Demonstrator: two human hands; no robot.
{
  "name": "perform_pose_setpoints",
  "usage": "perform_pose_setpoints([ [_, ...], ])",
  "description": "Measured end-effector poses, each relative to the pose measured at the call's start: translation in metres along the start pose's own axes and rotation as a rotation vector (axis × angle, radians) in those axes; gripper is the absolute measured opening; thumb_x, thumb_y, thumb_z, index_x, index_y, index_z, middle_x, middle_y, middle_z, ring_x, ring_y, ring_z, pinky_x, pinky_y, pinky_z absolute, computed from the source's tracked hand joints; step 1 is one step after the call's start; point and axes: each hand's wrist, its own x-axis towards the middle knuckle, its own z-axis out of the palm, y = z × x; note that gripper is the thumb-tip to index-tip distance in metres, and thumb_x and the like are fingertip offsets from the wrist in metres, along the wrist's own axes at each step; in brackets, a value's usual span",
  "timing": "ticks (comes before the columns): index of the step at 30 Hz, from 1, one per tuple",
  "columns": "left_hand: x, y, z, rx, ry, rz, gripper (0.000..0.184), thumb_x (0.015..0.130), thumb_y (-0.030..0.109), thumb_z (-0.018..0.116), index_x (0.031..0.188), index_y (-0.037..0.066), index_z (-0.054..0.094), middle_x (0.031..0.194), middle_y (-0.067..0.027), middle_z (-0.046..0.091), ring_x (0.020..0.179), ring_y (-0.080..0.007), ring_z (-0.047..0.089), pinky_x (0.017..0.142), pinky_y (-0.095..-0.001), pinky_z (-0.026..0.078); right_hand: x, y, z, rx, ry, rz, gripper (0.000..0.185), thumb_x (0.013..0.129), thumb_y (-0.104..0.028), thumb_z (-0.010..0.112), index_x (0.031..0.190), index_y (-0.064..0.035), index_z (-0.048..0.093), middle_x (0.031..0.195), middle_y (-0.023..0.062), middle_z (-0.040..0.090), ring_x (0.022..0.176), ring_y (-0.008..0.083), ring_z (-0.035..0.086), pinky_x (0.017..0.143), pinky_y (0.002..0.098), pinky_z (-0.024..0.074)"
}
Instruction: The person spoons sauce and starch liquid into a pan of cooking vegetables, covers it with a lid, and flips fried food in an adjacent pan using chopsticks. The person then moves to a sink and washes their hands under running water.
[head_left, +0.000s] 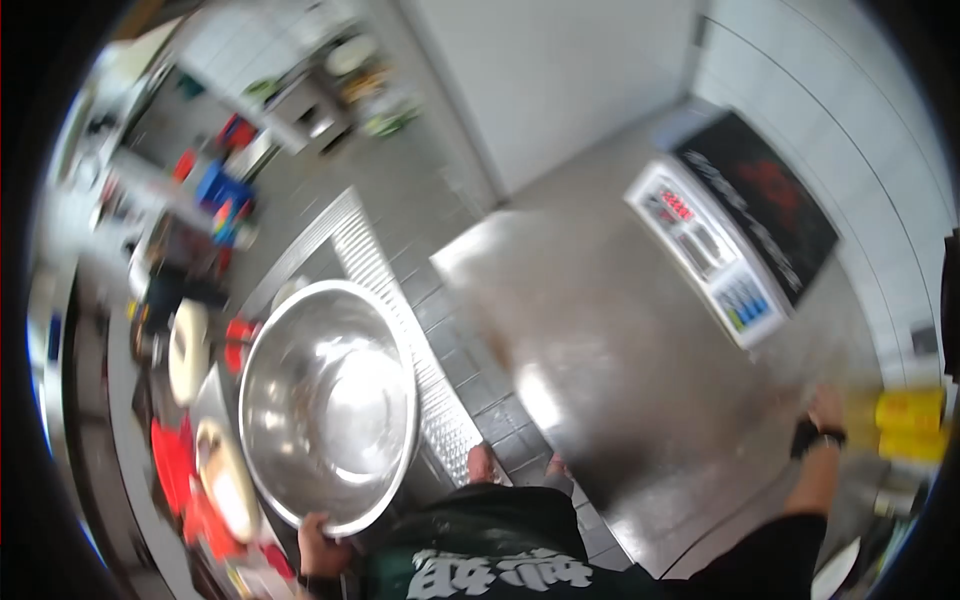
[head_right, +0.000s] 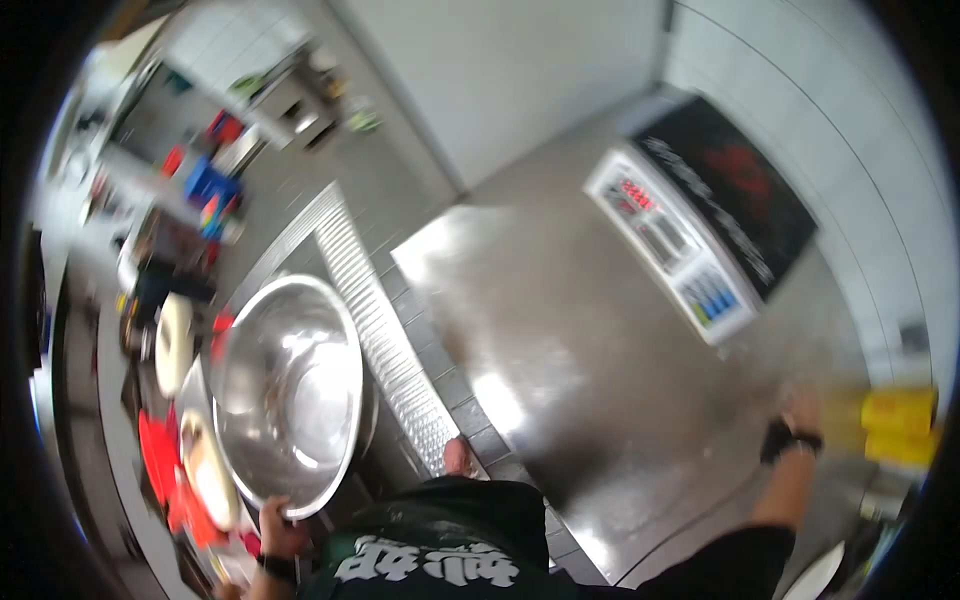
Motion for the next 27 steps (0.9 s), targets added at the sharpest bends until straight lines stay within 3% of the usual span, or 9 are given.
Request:
perform_pose_setpoints([
  [1, -0.002, 0.029, 0.011, -0.769, 0.288, -0.489, 0.004, 0.077, 0.010, 0.053, 0.079, 0.007, 0.055, 0.074, -0.0021, 0.061, 0.069, -0.0144, 0.061, 0.057, -0.0230, 0.048, 0.003, 0.026, -0.015, 0.117, -0.130, 0.006, 0.010, 0.087, -0.021, 0.054, 0.095, -0.0156, 0.057, 0.076, -0.0009, 0.054, 0.063, 0.0129, 0.053, 0.051, 0.0304, 0.0456],
  [2, 0.005, 0.016, 0.003, -0.830, 0.386, -0.484, 0.008, 0.077, 0.011, 0.052, 0.084, 0.007, 0.054, 0.075, -0.0026, 0.060, 0.064, -0.0165, 0.059, 0.046, -0.0245, 0.043, -0.055, -0.074, 0.019, 0.310, 0.131, 0.170, 0.008, 0.088, -0.020, 0.051, 0.093, -0.0147, 0.051, 0.067, -0.0025, 0.045, 0.046, 0.0090, 0.040, 0.039, 0.0245, 0.0368],
  [6, 0.019, -0.013, -0.027, -0.830, 0.426, -0.485, 0.008, 0.077, 0.009, 0.051, 0.085, 0.006, 0.053, 0.076, -0.0035, 0.059, 0.062, -0.0166, 0.056, 0.048, -0.0272, 0.041, -0.192, -0.260, 0.090, -0.283, 0.052, -0.030, 0.033, 0.091, -0.031, 0.050, 0.109, -0.0038, 0.053, 0.087, 0.0080, 0.057, 0.072, 0.0191, 0.054, 0.066, 0.0301, 0.0449],
  [8, 0.031, -0.024, -0.036, -0.850, 0.465, -0.498, 0.009, 0.078, 0.008, 0.051, 0.087, 0.004, 0.051, 0.077, -0.0057, 0.057, 0.064, -0.0174, 0.054, 0.050, -0.0294, 0.039, -0.223, -0.324, 0.143, -0.321, -0.063, -0.134, 0.045, 0.092, -0.036, 0.049, 0.117, 0.0017, 0.053, 0.097, 0.0132, 0.062, 0.085, 0.0242, 0.060, 0.080, 0.0329, 0.0489],
  [11, 0.053, -0.032, -0.051, -0.915, 0.476, -0.552, 0.010, 0.079, 0.005, 0.049, 0.089, 0.003, 0.049, 0.077, -0.0069, 0.054, 0.064, -0.0177, 0.053, 0.047, -0.0289, 0.038, -0.203, -0.327, 0.254, -0.036, -0.286, -0.327, 0.007, 0.080, -0.006, 0.053, 0.086, -0.0053, 0.050, 0.061, -0.0006, 0.046, 0.047, 0.0084, 0.048, 0.041, 0.0231, 0.0396],
  [14, 0.086, -0.037, -0.075, -0.931, 0.418, -0.546, 0.015, 0.079, 0.004, 0.050, 0.094, 0.004, 0.049, 0.079, -0.0063, 0.053, 0.065, -0.0169, 0.052, 0.044, -0.0283, 0.037, -0.270, -0.433, 0.378, -0.020, -0.652, -0.340, 0.012, 0.072, -0.002, 0.049, 0.084, -0.0045, 0.050, 0.071, 0.0060, 0.054, 0.049, 0.0122, 0.054, 0.042, 0.0214, 0.0397],
  [19, 0.176, -0.009, -0.104, -0.994, 0.272, -0.385, 0.022, 0.082, 0.002, 0.046, 0.103, -0.007, 0.047, 0.075, -0.0110, 0.054, 0.054, -0.0189, 0.051, 0.041, -0.0287, 0.037, -0.313, -0.571, 0.549, -0.159, -1.038, -0.436, 0.013, 0.078, -0.002, 0.053, 0.091, 0.0003, 0.053, 0.067, 0.0031, 0.054, 0.056, 0.0112, 0.056, 0.048, 0.0232, 0.0435],
  [27, 0.325, 0.054, -0.167, -0.908, 0.156, -0.226, 0.020, 0.080, 0.003, 0.049, 0.097, -0.008, 0.053, 0.074, -0.0117, 0.058, 0.052, -0.0171, 0.053, 0.041, -0.0268, 0.041, -0.305, -0.684, 0.764, -0.302, -1.243, -0.680, 0.035, 0.079, -0.005, 0.058, 0.111, 0.0070, 0.052, 0.080, 0.0070, 0.062, 0.070, 0.0089, 0.057, 0.063, 0.0252, 0.0480],
])
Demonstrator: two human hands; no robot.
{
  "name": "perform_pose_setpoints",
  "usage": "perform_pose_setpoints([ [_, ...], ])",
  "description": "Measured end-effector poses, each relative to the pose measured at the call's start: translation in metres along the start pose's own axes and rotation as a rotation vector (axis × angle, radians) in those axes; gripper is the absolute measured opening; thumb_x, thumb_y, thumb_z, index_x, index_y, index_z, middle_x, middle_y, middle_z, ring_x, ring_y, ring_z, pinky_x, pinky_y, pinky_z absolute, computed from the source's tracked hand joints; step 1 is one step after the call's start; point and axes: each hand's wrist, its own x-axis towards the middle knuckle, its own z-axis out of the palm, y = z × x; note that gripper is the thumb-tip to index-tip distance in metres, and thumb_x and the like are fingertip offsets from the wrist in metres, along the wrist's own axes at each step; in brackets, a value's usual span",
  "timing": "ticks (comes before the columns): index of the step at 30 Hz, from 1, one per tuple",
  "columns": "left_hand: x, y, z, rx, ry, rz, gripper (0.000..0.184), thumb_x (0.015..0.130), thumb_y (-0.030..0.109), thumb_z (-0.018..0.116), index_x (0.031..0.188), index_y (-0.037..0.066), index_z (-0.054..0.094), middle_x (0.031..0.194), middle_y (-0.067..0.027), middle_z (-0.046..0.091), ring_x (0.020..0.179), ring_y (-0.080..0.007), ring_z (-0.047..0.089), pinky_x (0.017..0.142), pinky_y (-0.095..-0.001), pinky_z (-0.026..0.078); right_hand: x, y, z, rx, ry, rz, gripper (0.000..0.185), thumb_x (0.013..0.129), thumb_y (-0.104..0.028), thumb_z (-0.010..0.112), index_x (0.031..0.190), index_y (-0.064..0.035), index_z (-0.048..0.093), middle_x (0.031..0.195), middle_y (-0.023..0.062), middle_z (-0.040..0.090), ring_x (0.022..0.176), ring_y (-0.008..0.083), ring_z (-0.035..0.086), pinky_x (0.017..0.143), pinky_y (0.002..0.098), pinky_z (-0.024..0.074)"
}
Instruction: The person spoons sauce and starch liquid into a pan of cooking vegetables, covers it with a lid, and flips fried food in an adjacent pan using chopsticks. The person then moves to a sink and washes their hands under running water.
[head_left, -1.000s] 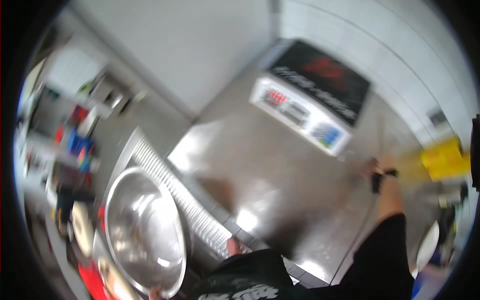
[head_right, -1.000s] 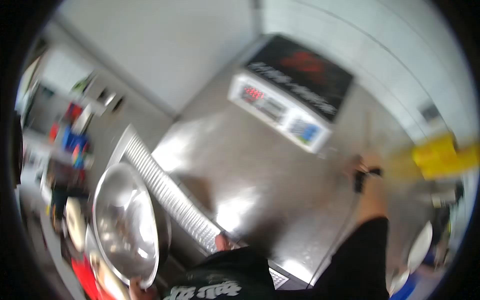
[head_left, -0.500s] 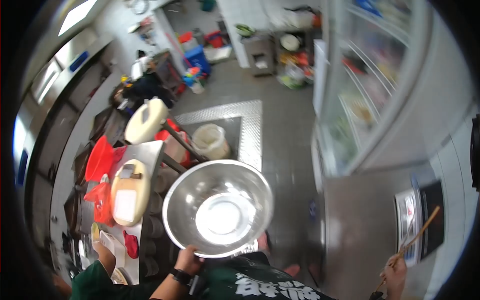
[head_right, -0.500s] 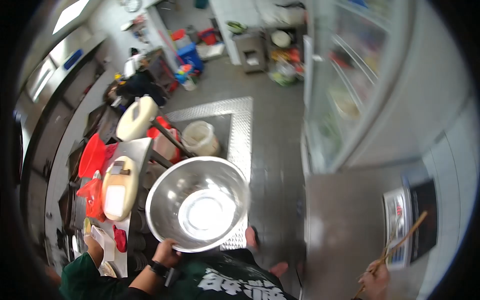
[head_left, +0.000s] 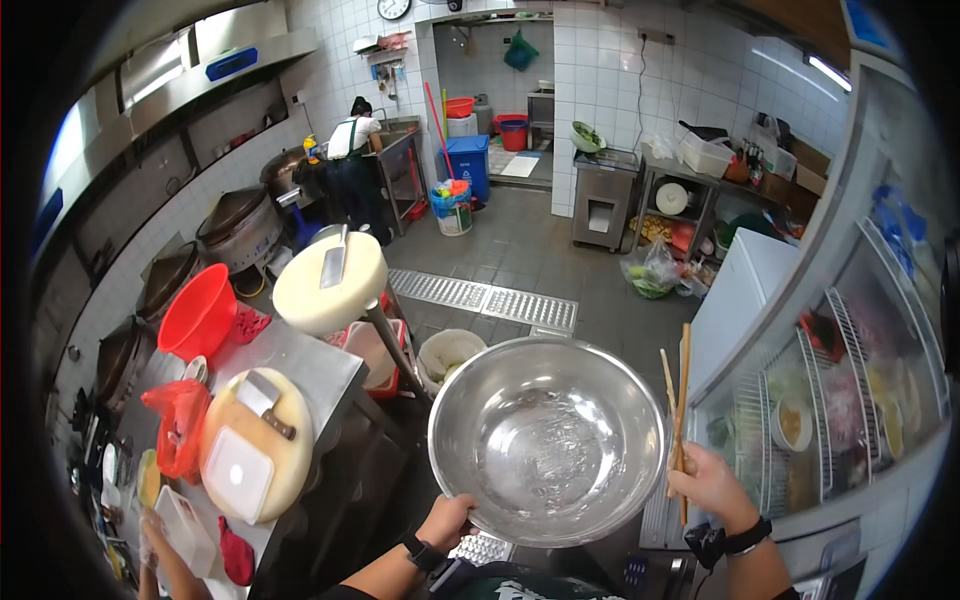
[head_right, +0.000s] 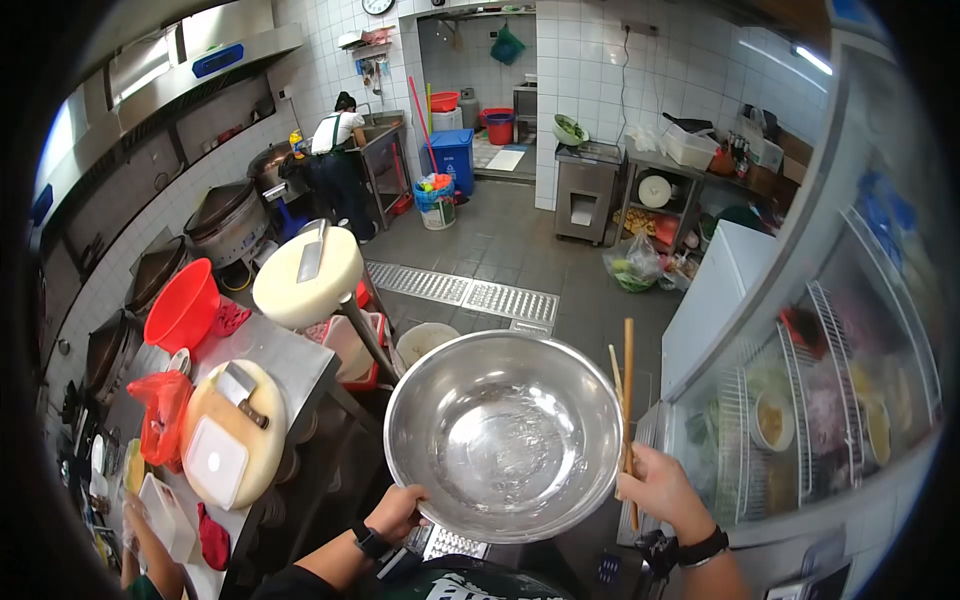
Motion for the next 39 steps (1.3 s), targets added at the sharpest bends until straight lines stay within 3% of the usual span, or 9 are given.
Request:
perform_pose_setpoints([
  [4, 0.049, 0.070, 0.047, 0.015, 0.038, -0.047, 0.016, 0.079, 0.003, 0.050, 0.091, -0.006, 0.056, 0.068, -0.0098, 0.058, 0.046, -0.0164, 0.050, 0.040, -0.0271, 0.039, 0.123, -0.025, -0.030, 0.021, -0.092, -0.133, 0.035, 0.076, -0.009, 0.062, 0.108, 0.0048, 0.055, 0.076, 0.0079, 0.062, 0.066, 0.0103, 0.057, 0.062, 0.0260, 0.0479],
  [7, 0.087, 0.102, 0.068, -0.045, 0.080, 0.011, 0.015, 0.079, 0.001, 0.050, 0.090, -0.007, 0.055, 0.064, -0.0107, 0.056, 0.044, -0.0172, 0.048, 0.039, -0.0274, 0.038, 0.227, -0.031, -0.048, -0.224, -0.179, -0.188, 0.039, 0.073, -0.016, 0.064, 0.107, 0.0022, 0.057, 0.078, 0.0130, 0.062, 0.065, 0.0158, 0.060, 0.064, 0.0286, 0.0488],
  [8, 0.102, 0.107, 0.070, -0.089, 0.096, 0.009, 0.016, 0.079, 0.000, 0.050, 0.092, -0.007, 0.055, 0.063, -0.0104, 0.055, 0.043, -0.0177, 0.048, 0.039, -0.0278, 0.038, 0.262, -0.037, -0.050, -0.310, -0.210, -0.205, 0.043, 0.071, -0.022, 0.064, 0.107, -0.0007, 0.057, 0.080, 0.0172, 0.063, 0.068, 0.0232, 0.062, 0.067, 0.0326, 0.0496],
  [13, 0.179, 0.174, 0.094, -0.156, 0.220, -0.008, 0.016, 0.079, 0.000, 0.049, 0.093, -0.008, 0.052, 0.066, -0.0115, 0.054, 0.046, -0.0191, 0.049, 0.039, -0.0284, 0.037, 0.446, -0.068, -0.031, -0.425, -0.295, -0.392, 0.032, 0.071, -0.021, 0.062, 0.100, -0.0079, 0.060, 0.083, 0.0149, 0.065, 0.077, 0.0308, 0.062, 0.068, 0.0390, 0.0489],
  [18, 0.289, 0.217, 0.099, -0.235, 0.288, -0.013, 0.023, 0.080, 0.001, 0.050, 0.100, -0.010, 0.050, 0.073, -0.0143, 0.056, 0.047, -0.0201, 0.050, 0.038, -0.0286, 0.038, 0.587, -0.097, -0.029, -0.840, -0.319, -0.504, 0.025, 0.072, -0.017, 0.059, 0.096, -0.0085, 0.060, 0.082, 0.0138, 0.064, 0.078, 0.0328, 0.061, 0.070, 0.0409, 0.0480],
  [22, 0.370, 0.282, 0.123, -0.266, 0.282, 0.046, 0.031, 0.080, 0.002, 0.050, 0.108, -0.010, 0.048, 0.081, -0.0161, 0.060, 0.054, -0.0213, 0.058, 0.037, -0.0264, 0.044, 0.684, -0.126, -0.061, -0.881, -0.309, -0.418, 0.023, 0.073, -0.019, 0.060, 0.091, -0.0049, 0.061, 0.079, 0.0143, 0.064, 0.073, 0.0299, 0.063, 0.068, 0.0388, 0.0485],
  [25, 0.448, 0.318, 0.134, -0.350, 0.254, 0.081, 0.029, 0.080, 0.003, 0.049, 0.107, -0.007, 0.049, 0.081, -0.0142, 0.061, 0.056, -0.0211, 0.059, 0.038, -0.0276, 0.045, 0.746, -0.155, -0.091, -0.606, -0.383, -0.185, 0.026, 0.072, -0.022, 0.063, 0.086, -0.0008, 0.060, 0.078, 0.0151, 0.065, 0.065, 0.0257, 0.064, 0.065, 0.0358, 0.0492],
  [30, 0.554, 0.408, 0.164, -0.279, 0.315, 0.076, 0.024, 0.079, 0.005, 0.051, 0.101, -0.005, 0.050, 0.075, -0.0111, 0.059, 0.051, -0.0199, 0.055, 0.037, -0.0289, 0.042, 0.861, -0.164, -0.109, -0.253, -0.497, -0.043, 0.053, 0.085, -0.029, 0.061, 0.126, 0.0034, 0.047, 0.077, 0.0084, 0.064, 0.060, 0.0140, 0.062, 0.052, 0.0260, 0.0489],
  [39, 0.655, 0.533, 0.199, -0.500, 0.582, 0.023, 0.017, 0.078, 0.007, 0.054, 0.094, 0.005, 0.052, 0.071, -0.0039, 0.057, 0.054, -0.0171, 0.054, 0.039, -0.0264, 0.038, 1.062, -0.213, -0.215, 0.014, -0.619, -0.108, 0.033, 0.091, -0.020, 0.053, 0.117, 0.0010, 0.054, 0.090, 0.0091, 0.065, 0.066, 0.0095, 0.059, 0.057, 0.0214, 0.0490],
])
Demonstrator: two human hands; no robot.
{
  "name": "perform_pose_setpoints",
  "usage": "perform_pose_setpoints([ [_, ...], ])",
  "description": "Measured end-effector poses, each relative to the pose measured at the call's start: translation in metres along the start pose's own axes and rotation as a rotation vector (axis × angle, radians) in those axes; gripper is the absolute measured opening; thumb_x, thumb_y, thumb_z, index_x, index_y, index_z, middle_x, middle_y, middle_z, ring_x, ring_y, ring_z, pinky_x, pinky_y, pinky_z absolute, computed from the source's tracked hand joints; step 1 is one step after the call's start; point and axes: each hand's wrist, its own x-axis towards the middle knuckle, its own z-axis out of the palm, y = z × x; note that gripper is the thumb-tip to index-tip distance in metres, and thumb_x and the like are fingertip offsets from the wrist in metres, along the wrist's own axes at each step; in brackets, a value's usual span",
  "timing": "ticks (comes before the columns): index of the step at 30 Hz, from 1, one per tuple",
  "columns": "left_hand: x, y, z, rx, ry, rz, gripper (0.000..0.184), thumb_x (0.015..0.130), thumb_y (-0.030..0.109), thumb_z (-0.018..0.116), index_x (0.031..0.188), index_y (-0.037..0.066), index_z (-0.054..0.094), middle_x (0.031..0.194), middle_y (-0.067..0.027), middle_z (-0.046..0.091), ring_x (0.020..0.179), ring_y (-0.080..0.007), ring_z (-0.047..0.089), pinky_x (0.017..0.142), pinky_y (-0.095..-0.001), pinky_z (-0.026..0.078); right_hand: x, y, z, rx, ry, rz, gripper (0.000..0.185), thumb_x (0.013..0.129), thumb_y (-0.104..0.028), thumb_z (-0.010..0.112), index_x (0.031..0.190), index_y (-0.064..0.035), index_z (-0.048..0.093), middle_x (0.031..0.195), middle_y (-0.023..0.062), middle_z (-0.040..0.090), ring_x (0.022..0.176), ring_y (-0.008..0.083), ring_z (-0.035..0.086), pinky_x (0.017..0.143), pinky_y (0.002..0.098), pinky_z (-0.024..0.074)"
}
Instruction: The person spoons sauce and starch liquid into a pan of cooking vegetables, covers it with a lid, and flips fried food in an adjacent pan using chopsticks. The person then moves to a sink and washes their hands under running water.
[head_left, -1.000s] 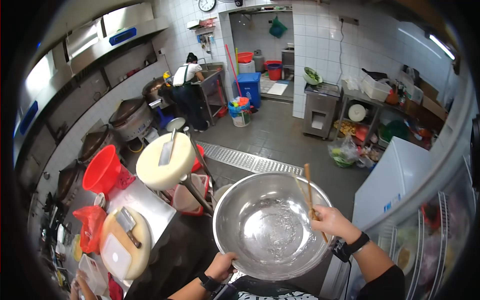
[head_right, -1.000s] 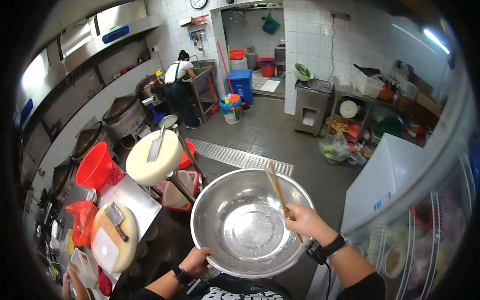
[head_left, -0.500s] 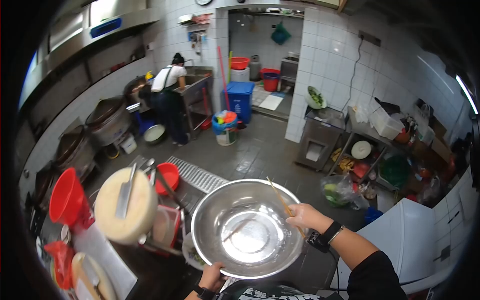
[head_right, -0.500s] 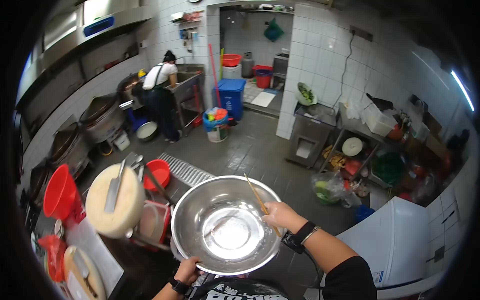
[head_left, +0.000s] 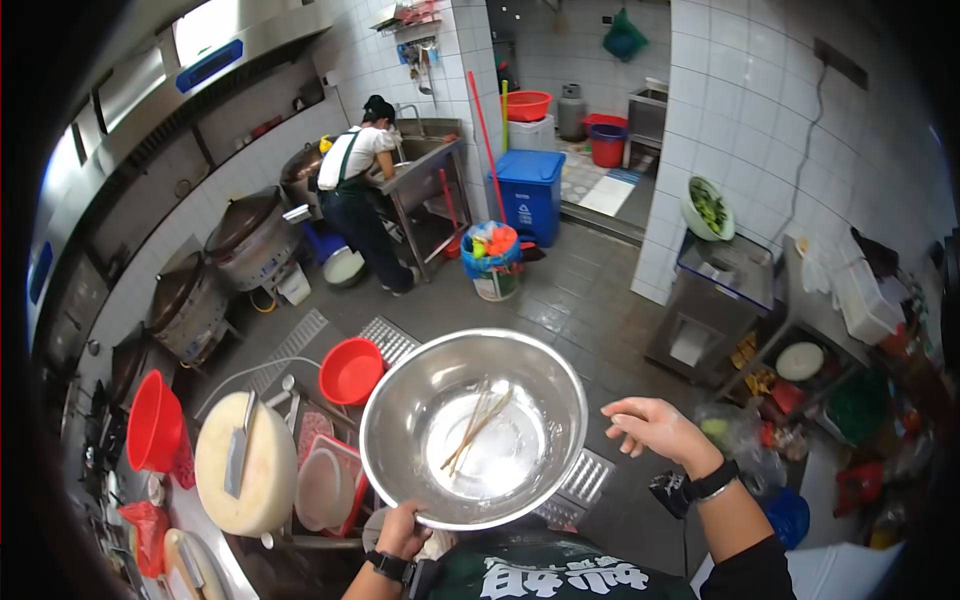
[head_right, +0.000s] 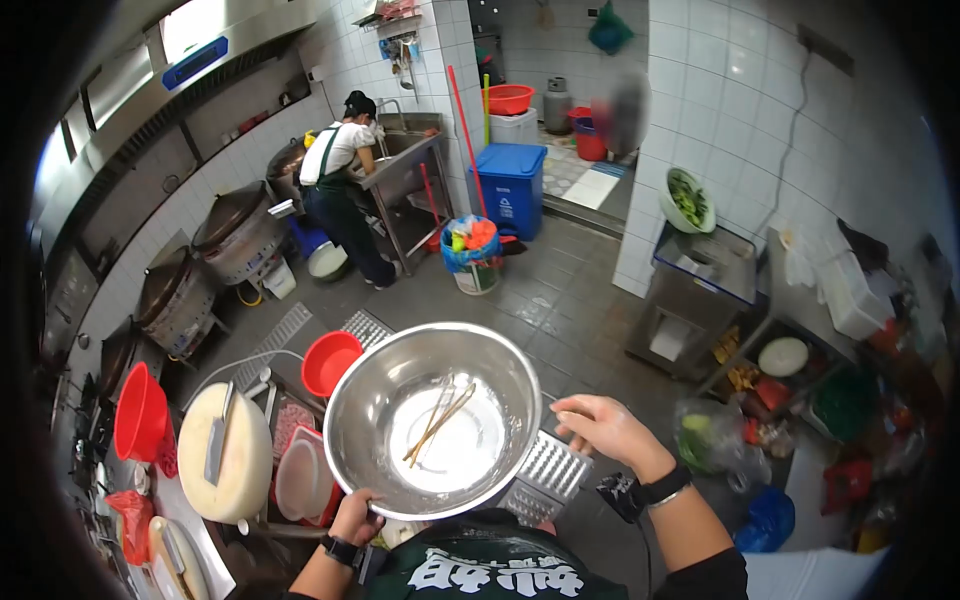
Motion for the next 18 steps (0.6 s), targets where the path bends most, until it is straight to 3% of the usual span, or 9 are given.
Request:
perform_pose_setpoints([
  [4, 0.043, 0.022, 0.037, -0.078, 0.148, 0.010, 0.015, 0.079, 0.008, 0.050, 0.094, 0.006, 0.052, 0.072, -0.0028, 0.058, 0.053, -0.0161, 0.054, 0.039, -0.0255, 0.039, 0.091, 0.005, -0.063, 0.058, -0.065, 0.046, 0.029, 0.093, -0.019, 0.051, 0.113, 0.0010, 0.056, 0.089, 0.0081, 0.064, 0.065, 0.0077, 0.059, 0.058, 0.0202, 0.0486],
  [8, 0.122, 0.052, 0.074, -0.142, 0.253, 0.084, 0.019, 0.078, 0.006, 0.048, 0.097, 0.001, 0.051, 0.077, -0.0098, 0.060, 0.055, -0.0193, 0.057, 0.036, -0.0285, 0.039, 0.196, -0.017, -0.118, -0.011, -0.091, 0.007, 0.028, 0.093, -0.018, 0.051, 0.113, 0.0008, 0.056, 0.087, 0.0072, 0.064, 0.067, 0.0081, 0.059, 0.060, 0.0207, 0.0488],
  [10, 0.155, 0.085, 0.134, -0.241, 0.291, 0.296, 0.026, 0.077, 0.002, 0.047, 0.102, -0.003, 0.050, 0.078, -0.0113, 0.059, 0.052, -0.0203, 0.056, 0.036, -0.0293, 0.040, 0.247, -0.034, -0.147, 0.012, -0.083, 0.007, 0.028, 0.092, -0.016, 0.051, 0.114, 0.0012, 0.056, 0.087, 0.0068, 0.064, 0.069, 0.0088, 0.059, 0.061, 0.0215, 0.0491],
  [12, 0.200, 0.125, 0.169, -0.145, 0.230, 0.269, 0.031, 0.075, -0.003, 0.046, 0.106, -0.006, 0.049, 0.076, -0.0117, 0.057, 0.050, -0.0192, 0.053, 0.034, -0.0284, 0.036, 0.293, -0.038, -0.184, 0.069, -0.047, 0.044, 0.028, 0.092, -0.015, 0.052, 0.114, 0.0001, 0.056, 0.089, 0.0071, 0.064, 0.070, 0.0091, 0.059, 0.062, 0.0229, 0.0497],
  [18, 0.305, 0.244, 0.345, -0.038, 0.149, 0.183, 0.027, 0.079, 0.002, 0.048, 0.104, -0.006, 0.050, 0.075, -0.0106, 0.058, 0.051, -0.0168, 0.053, 0.035, -0.0262, 0.039, 0.392, -0.060, -0.290, 0.118, 0.152, 0.215, 0.027, 0.091, -0.013, 0.052, 0.113, 0.0030, 0.055, 0.087, 0.0101, 0.064, 0.068, 0.0108, 0.059, 0.061, 0.0235, 0.0493],
])
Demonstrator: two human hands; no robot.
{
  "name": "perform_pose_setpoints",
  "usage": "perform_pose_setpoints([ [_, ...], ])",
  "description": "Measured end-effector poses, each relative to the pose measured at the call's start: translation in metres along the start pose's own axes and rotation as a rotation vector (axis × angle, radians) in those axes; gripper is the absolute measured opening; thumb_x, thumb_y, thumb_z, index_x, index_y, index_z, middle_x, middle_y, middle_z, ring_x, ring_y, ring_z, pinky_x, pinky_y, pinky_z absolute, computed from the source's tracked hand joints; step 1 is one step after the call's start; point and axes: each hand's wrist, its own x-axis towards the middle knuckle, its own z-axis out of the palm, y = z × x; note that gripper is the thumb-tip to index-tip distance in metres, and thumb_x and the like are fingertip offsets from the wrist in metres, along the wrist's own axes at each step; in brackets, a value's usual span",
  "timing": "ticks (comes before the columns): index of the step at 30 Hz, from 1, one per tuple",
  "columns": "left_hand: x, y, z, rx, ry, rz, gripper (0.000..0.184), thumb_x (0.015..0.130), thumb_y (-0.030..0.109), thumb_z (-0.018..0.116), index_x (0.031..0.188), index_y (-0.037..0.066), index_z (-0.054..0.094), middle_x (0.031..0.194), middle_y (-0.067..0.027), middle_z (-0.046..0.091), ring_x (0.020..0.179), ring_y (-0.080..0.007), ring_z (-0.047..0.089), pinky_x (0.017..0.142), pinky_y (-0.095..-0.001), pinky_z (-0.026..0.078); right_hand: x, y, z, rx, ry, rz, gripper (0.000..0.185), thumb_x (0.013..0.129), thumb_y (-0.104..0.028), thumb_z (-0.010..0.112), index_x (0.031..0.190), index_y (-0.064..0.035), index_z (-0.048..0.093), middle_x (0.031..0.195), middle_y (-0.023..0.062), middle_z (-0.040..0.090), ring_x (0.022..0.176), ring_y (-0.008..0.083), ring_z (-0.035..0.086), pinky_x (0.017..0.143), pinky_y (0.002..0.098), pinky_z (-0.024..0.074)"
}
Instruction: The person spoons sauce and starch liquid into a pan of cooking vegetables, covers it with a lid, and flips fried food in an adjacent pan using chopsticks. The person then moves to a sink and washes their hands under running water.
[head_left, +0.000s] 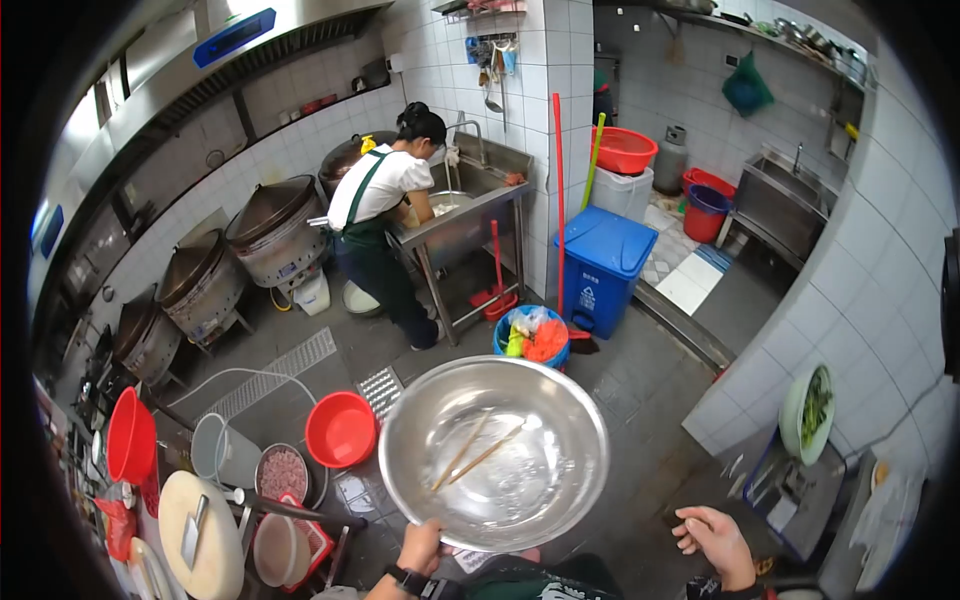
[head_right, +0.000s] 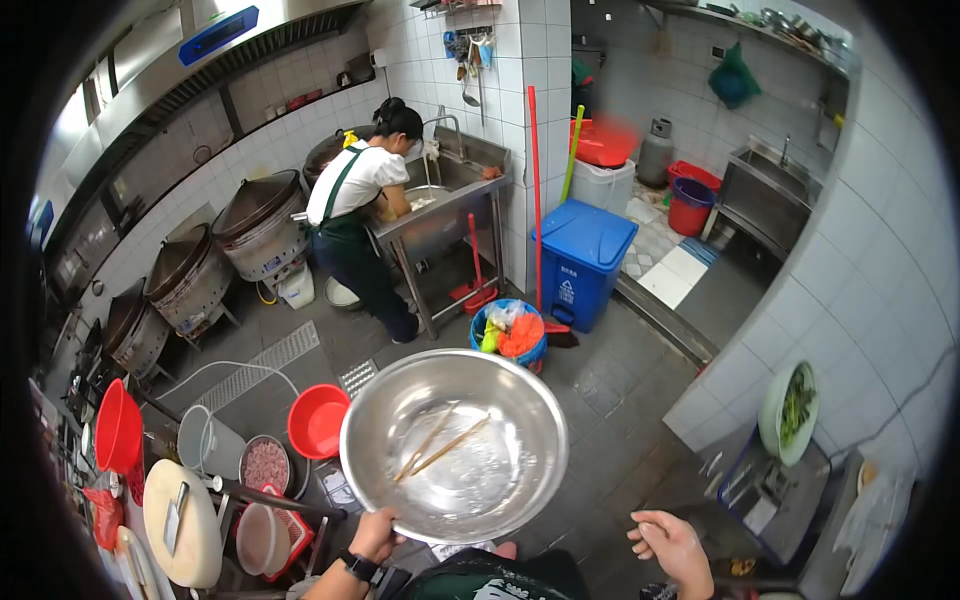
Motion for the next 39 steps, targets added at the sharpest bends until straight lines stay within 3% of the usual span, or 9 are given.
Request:
perform_pose_setpoints([
  [3, 0.047, 0.039, 0.098, 0.058, -0.063, -0.151, 0.022, 0.083, 0.007, 0.049, 0.101, -0.004, 0.053, 0.079, -0.0100, 0.059, 0.054, -0.0165, 0.054, 0.039, -0.0250, 0.041, 0.057, -0.023, -0.046, 0.012, 0.102, -0.024, 0.026, 0.091, -0.012, 0.049, 0.111, 0.0029, 0.055, 0.084, 0.0114, 0.065, 0.064, 0.0121, 0.060, 0.058, 0.0232, 0.0499],
  [8, 0.102, 0.085, 0.254, 0.014, -0.203, -0.194, 0.019, 0.084, 0.009, 0.051, 0.099, -0.003, 0.053, 0.075, -0.0058, 0.056, 0.051, -0.0138, 0.049, 0.040, -0.0246, 0.039, 0.177, -0.079, -0.129, 0.047, 0.096, -0.132, 0.025, 0.091, -0.013, 0.049, 0.110, 0.0020, 0.055, 0.082, 0.0112, 0.065, 0.060, 0.0117, 0.060, 0.055, 0.0224, 0.0495],
  [17, 0.205, 0.163, 0.462, 0.103, -0.169, -0.035, 0.022, 0.080, 0.007, 0.055, 0.095, -0.009, 0.057, 0.073, -0.0099, 0.060, 0.052, -0.0154, 0.056, 0.038, -0.0251, 0.043, 0.403, -0.226, -0.240, -0.006, 0.096, -0.231, 0.026, 0.093, -0.018, 0.050, 0.111, 0.0000, 0.056, 0.084, 0.0071, 0.063, 0.066, 0.0088, 0.055, 0.060, 0.0220, 0.0473],
  [21, 0.284, 0.209, 0.558, 0.144, -0.291, -0.023, 0.027, 0.078, 0.002, 0.051, 0.104, -0.005, 0.051, 0.074, -0.0103, 0.058, 0.049, -0.0163, 0.054, 0.034, -0.0247, 0.039, 0.487, -0.261, -0.298, -0.007, 0.110, -0.259, 0.027, 0.093, -0.021, 0.051, 0.112, -0.0032, 0.057, 0.087, 0.0038, 0.061, 0.072, 0.0084, 0.056, 0.064, 0.0219, 0.0470],
  [24, 0.349, 0.238, 0.663, 0.116, -0.463, -0.079, 0.025, 0.077, 0.000, 0.048, 0.102, -0.003, 0.048, 0.072, -0.0103, 0.056, 0.047, -0.0166, 0.049, 0.033, -0.0267, 0.032, 0.548, -0.278, -0.361, 0.070, 0.217, -0.177, 0.029, 0.092, -0.021, 0.050, 0.112, -0.0015, 0.057, 0.089, 0.0056, 0.063, 0.073, 0.0091, 0.057, 0.066, 0.0237, 0.0478],
  [29, 0.430, 0.277, 0.834, 0.212, -0.474, -0.170, 0.019, 0.078, 0.004, 0.050, 0.097, 0.001, 0.052, 0.072, -0.0087, 0.057, 0.051, -0.0161, 0.050, 0.039, -0.0267, 0.035, 0.615, -0.314, -0.447, 0.179, 0.485, -0.175, 0.029, 0.092, -0.022, 0.051, 0.112, -0.0023, 0.057, 0.088, 0.0050, 0.062, 0.071, 0.0081, 0.056, 0.064, 0.0225, 0.0474],
  [33, 0.443, 0.303, 0.984, 0.291, -0.442, -0.193, 0.011, 0.076, 0.009, 0.053, 0.087, 0.007, 0.053, 0.072, -0.0011, 0.056, 0.052, -0.0109, 0.049, 0.038, -0.0201, 0.034, 0.650, -0.342, -0.531, 0.247, 0.669, -0.247, 0.029, 0.092, -0.022, 0.051, 0.112, -0.0020, 0.057, 0.089, 0.0052, 0.061, 0.071, 0.0076, 0.055, 0.064, 0.0212, 0.0467],
  [36, 0.456, 0.319, 1.070, 0.293, -0.571, -0.213, 0.014, 0.076, 0.009, 0.054, 0.089, 0.008, 0.053, 0.072, -0.0009, 0.055, 0.052, -0.0103, 0.048, 0.038, -0.0198, 0.034, 0.679, -0.371, -0.600, 0.272, 0.747, -0.314, 0.029, 0.092, -0.021, 0.051, 0.111, 0.0004, 0.057, 0.088, 0.0061, 0.061, 0.071, 0.0078, 0.055, 0.064, 0.0207, 0.0463],
  [39, 0.465, 0.332, 1.155, 0.285, -0.545, -0.217, 0.017, 0.074, 0.008, 0.054, 0.091, 0.009, 0.052, 0.073, -0.0001, 0.055, 0.053, -0.0098, 0.048, 0.038, -0.0199, 0.034, 0.727, -0.391, -0.666, 0.307, 0.791, -0.308, 0.028, 0.092, -0.019, 0.051, 0.110, 0.0018, 0.057, 0.088, 0.0069, 0.061, 0.071, 0.0080, 0.055, 0.064, 0.0214, 0.0468],
])
